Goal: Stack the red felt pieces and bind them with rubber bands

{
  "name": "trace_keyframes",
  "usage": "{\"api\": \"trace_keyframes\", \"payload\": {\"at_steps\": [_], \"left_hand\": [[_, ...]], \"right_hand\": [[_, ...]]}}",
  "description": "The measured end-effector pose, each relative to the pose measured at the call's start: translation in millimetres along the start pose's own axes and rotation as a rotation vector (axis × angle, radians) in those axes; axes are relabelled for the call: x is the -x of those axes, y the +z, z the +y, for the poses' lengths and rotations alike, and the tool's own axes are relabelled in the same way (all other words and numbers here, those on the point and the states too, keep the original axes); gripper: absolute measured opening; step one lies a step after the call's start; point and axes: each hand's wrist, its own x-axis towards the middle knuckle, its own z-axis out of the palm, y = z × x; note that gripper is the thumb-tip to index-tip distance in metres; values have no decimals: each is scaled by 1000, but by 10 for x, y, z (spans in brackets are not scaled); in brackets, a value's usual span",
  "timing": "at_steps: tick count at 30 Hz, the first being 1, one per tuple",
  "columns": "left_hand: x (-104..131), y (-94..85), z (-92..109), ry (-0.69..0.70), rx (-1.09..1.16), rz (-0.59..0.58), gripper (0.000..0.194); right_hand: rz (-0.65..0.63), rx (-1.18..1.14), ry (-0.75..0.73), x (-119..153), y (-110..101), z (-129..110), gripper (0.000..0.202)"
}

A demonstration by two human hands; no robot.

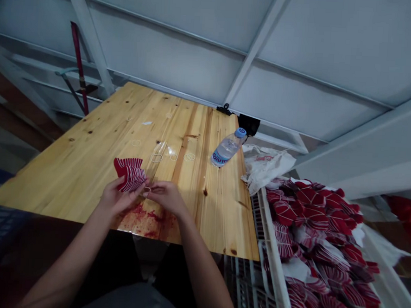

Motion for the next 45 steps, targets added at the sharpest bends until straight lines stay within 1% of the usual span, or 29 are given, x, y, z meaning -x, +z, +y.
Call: {"api": "trace_keyframes", "payload": {"at_steps": [2,4,7,8,9,12,13,14,16,17,18,19,20,21,22,24,25,26,28,30,31,33,35,37,38,39,41,43,45], "left_hand": [[7,-13,23,19,-10,-18,38],[23,-40,38,19,-40,-81,36],[66,-52,28,-20,-153,-240,37],[85,-39,15,-29,-203,-275,37],[106,-18,0,-28,-250,-291,35],[179,52,-42,11,-325,-275,32],[205,64,-50,23,-321,-277,33],[230,67,-55,35,-310,-288,36],[275,52,-56,60,-323,-325,41],[296,41,-54,72,-381,-346,41],[315,33,-53,83,-474,-366,39],[332,31,-53,99,-589,-380,36],[348,37,-55,117,-708,-389,32],[364,51,-61,140,-810,-398,28],[378,71,-71,164,-883,-406,26],[405,119,-94,213,-938,-416,25],[417,141,-104,227,-935,-420,26],[426,159,-112,231,-919,-422,29],[436,178,-115,207,-890,-417,34],[430,175,-106,137,-912,-417,36],[422,169,-99,100,-945,-421,34],[401,156,-87,79,-1060,-434,29],[383,155,-86,129,-1208,-426,23],[380,169,-96,166,-1343,-402,17],[386,180,-105,161,-1387,-394,17],[396,189,-117,142,-1412,-386,19],[422,199,-151,110,-1419,-388,21],[444,188,-203,111,-1387,-395,24],[453,155,-269,143,-1342,-395,26]], "right_hand": [[28,-33,7,11,4,-44,31],[88,-5,-20,46,-11,-131,27],[171,185,-96,120,-24,-294,16],[199,268,-117,146,-24,-342,13],[225,344,-131,170,-28,-381,12],[274,494,-144,229,-90,-422,12],[317,533,-150,242,-135,-410,11],[387,560,-154,250,-189,-390,10],[573,510,-133,252,-297,-342,18],[648,404,-109,247,-334,-320,27],[683,247,-82,241,-350,-304,36],[666,67,-60,235,-340,-292,44],[603,-98,-49,231,-306,-285,50],[509,-225,-49,231,-252,-280,55],[402,-302,-55,235,-190,-275,58],[186,-317,-55,260,-88,-261,62],[111,-280,-57,282,-68,-256,62],[71,-235,-66,311,-77,-260,63],[54,-142,-103,386,-166,-314,61],[45,-23,-160,467,-283,-455,59],[14,77,-188,501,-321,-555,59],[-89,383,-249,539,-320,-777,60],[-214,755,-279,523,-222,-971,53],[-349,1060,-242,462,-86,-1091,43],[-413,1159,-207,424,-27,-1122,40],[-472,1224,-169,387,18,-1138,38],[-564,1267,-116,326,61,-1141,40],[-620,1245,-73,290,52,-1130,40],[-649,1206,-31,277,19,-1114,39]]}}
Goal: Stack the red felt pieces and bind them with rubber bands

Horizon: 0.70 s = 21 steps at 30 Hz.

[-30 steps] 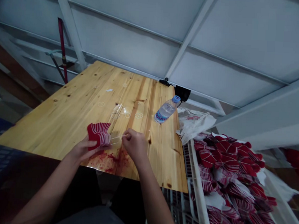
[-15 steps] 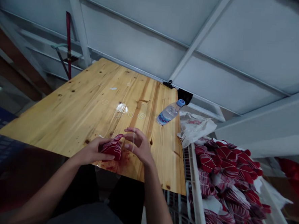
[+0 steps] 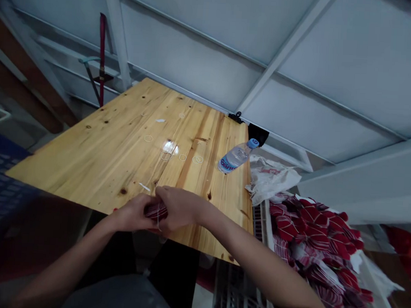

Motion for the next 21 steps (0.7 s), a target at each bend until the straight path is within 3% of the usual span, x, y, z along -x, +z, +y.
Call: {"api": "trace_keyframes", "payload": {"at_steps": [5,11,13,15,17,19,21], "left_hand": [[14,102,-123,25,-37,58,25],[28,115,-141,83,-75,111,15],[19,147,-170,84,95,128,20],[4,190,-229,67,412,175,32],[-7,220,-310,37,744,249,42],[-5,225,-390,9,938,307,43],[12,207,-441,-1,971,294,40]], "right_hand": [[1,-90,38,52,77,74,39],[213,-246,127,155,312,108,49],[266,-421,134,212,387,134,52],[289,-638,129,301,414,186,53],[274,-817,102,419,364,261,41],[264,-889,27,537,244,339,23],[315,-795,-38,610,104,395,23]]}}
